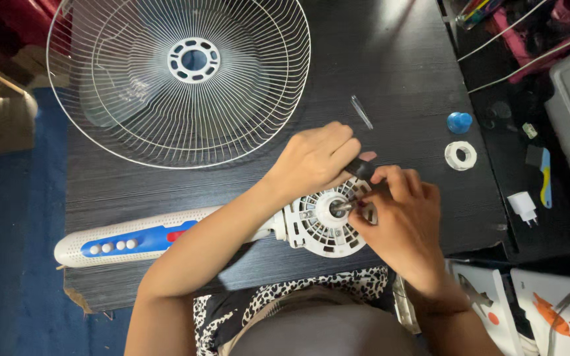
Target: The person uses a screwdriver to tighten screws on the motor housing of a disassembled electric fan. They then attach the fan head to the handle and secure it with additional screws.
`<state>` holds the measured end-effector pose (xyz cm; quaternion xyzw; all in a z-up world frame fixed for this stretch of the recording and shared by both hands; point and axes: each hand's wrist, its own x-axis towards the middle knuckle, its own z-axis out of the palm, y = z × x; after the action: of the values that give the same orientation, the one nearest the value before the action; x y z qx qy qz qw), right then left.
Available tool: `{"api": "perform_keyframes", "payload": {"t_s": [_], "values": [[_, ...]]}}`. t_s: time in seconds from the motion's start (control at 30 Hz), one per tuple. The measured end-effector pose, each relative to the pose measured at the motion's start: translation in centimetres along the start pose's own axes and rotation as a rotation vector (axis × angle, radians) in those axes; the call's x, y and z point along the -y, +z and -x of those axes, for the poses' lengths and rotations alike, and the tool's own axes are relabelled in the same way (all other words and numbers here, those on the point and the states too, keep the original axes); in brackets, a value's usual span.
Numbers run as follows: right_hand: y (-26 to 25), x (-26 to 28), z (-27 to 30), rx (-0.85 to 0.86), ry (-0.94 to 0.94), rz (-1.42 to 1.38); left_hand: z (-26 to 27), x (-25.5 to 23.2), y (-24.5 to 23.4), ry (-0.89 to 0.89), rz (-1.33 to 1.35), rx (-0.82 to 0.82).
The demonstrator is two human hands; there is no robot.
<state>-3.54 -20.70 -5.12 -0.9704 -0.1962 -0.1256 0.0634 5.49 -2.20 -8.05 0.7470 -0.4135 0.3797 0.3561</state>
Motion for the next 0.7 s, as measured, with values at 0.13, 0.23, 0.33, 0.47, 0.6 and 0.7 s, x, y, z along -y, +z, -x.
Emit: {"api": "perform_keyframes", "payload": {"t_s": [0.13, 0.23, 0.33, 0.47, 0.6, 0.7], "values": [[0.11, 0.44, -0.03, -0.004, 0.027, 0.004, 0.19, -0.01, -0.10, -0.003, -0.013, 0.013], [0.34, 0.56, -0.01, 0.009, 0.038, -0.020, 0.38, -0.08, -0.08, -0.003, -0.020, 0.016], [0.45, 0.53, 0.07, 0.015, 0.061, -0.071, 0.60, 0.09, -0.09, -0.010, -0.016, 0.056], [0.34, 0.40, 0.13, 0.047, 0.071, -0.068, 0.87, 0.26, 0.07, -0.011, 0.003, 0.071], [0.35, 0.30, -0.20, 0.095, 0.078, -0.040, 0.79, 0.30, 0.01, -0.015, 0.019, 0.076], [0.63, 0.38, -0.30, 0.105, 0.087, -0.033, 0.70, 0.34, -0.27, -0.011, 0.026, 0.095]]}}
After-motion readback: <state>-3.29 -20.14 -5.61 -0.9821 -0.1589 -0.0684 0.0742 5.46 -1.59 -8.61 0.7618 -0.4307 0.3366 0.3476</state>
